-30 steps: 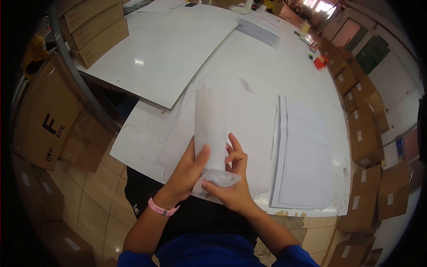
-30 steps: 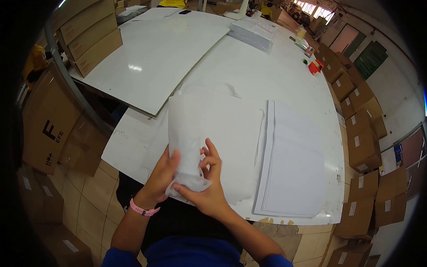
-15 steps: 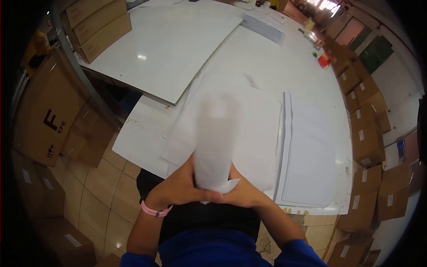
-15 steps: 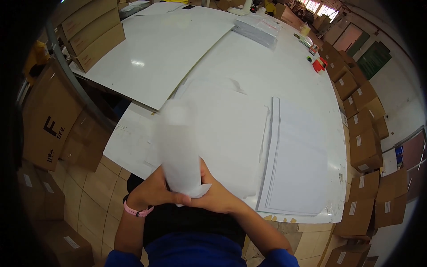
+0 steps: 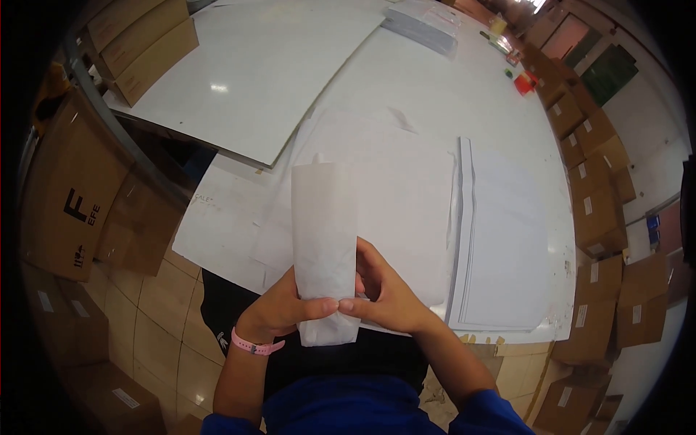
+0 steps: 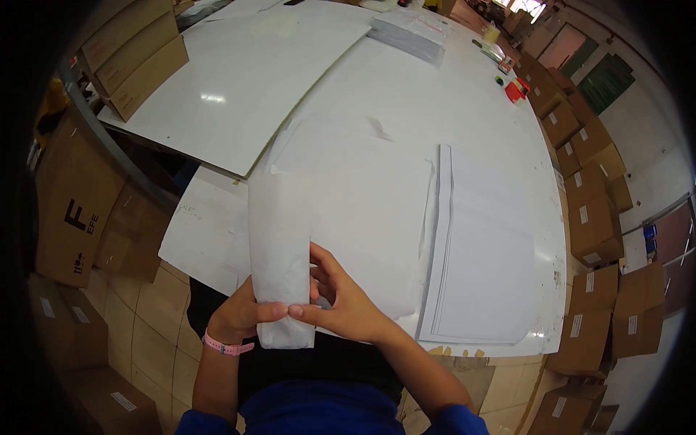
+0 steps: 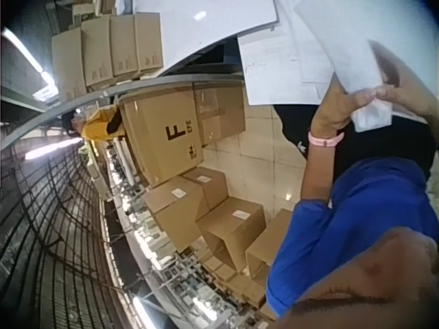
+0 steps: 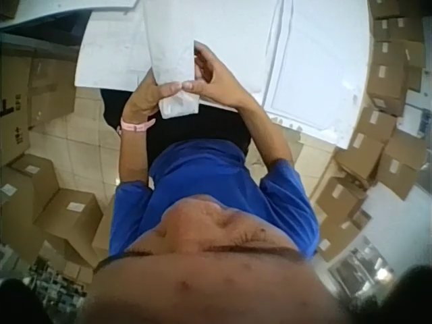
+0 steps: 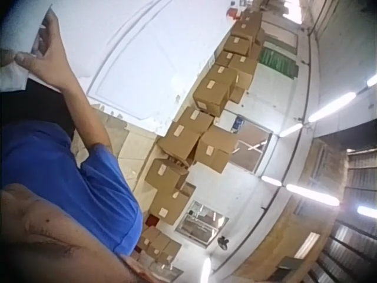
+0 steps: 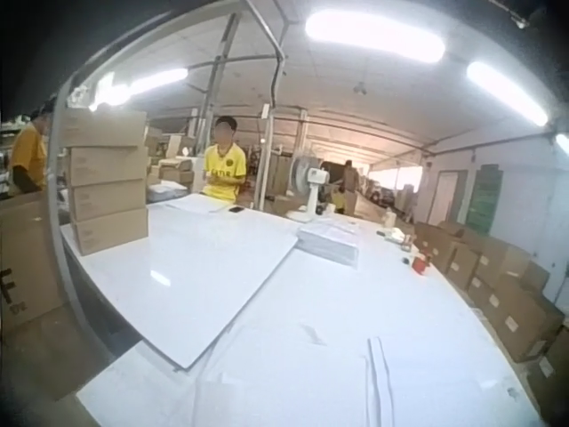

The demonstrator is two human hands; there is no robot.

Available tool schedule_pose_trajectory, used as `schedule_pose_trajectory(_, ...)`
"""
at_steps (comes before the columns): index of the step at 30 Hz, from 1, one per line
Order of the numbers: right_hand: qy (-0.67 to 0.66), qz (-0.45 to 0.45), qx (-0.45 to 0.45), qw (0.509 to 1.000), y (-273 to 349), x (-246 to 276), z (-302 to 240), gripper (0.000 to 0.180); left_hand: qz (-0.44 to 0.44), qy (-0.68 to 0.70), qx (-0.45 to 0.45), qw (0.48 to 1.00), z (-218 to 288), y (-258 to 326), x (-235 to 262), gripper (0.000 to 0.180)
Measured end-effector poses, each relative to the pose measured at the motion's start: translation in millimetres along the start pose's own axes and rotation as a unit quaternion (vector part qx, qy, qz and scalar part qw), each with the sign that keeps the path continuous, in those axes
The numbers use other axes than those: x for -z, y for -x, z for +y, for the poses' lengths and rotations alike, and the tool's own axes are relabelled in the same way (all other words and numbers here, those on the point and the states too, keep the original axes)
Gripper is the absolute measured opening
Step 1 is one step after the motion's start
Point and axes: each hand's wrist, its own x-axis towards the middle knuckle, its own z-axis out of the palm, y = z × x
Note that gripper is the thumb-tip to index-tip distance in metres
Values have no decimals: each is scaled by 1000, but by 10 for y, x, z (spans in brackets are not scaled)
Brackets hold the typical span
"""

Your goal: The recorder is wrapping and packing shoe components or materials into boxes.

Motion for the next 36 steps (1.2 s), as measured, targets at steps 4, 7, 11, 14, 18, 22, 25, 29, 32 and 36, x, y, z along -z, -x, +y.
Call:
schedule_pose_trajectory(4,-240,-79,-43,967,-59,234,-78,110,-38,5,50,998,37,47,-98,69)
schedule_pose_trajectory(7,-169,-26,-35,985,-270,167,-448,102,-81,0,97,992,-5,71,-105,64)
schedule_pose_trajectory(11,-74,-29,-89,993,-337,139,-739,64,-59,33,109,992,-112,106,-76,61)
schedule_pose_trajectory(14,37,-82,71,993,-246,143,-642,58,-31,68,83,994,-284,154,10,63)
schedule_pose_trajectory(18,324,-127,199,916,-118,68,-502,71,67,89,80,991,-258,198,-126,72)
schedule_pose_trajectory(22,410,-98,167,891,3,0,-371,59,103,84,110,985,-246,183,-117,93)
schedule_pose_trajectory(25,459,-90,161,869,52,25,-298,59,91,89,92,988,-184,131,-234,106)
schedule_pose_trajectory(29,466,-82,182,862,92,56,-181,60,48,95,42,993,-232,92,-282,117)
schedule_pose_trajectory(32,479,-82,167,858,72,43,-247,62,48,134,54,988,-303,99,-254,118)
schedule_pose_trajectory(36,479,-88,144,862,43,-15,-424,65,-38,218,-29,975,-554,167,-141,112)
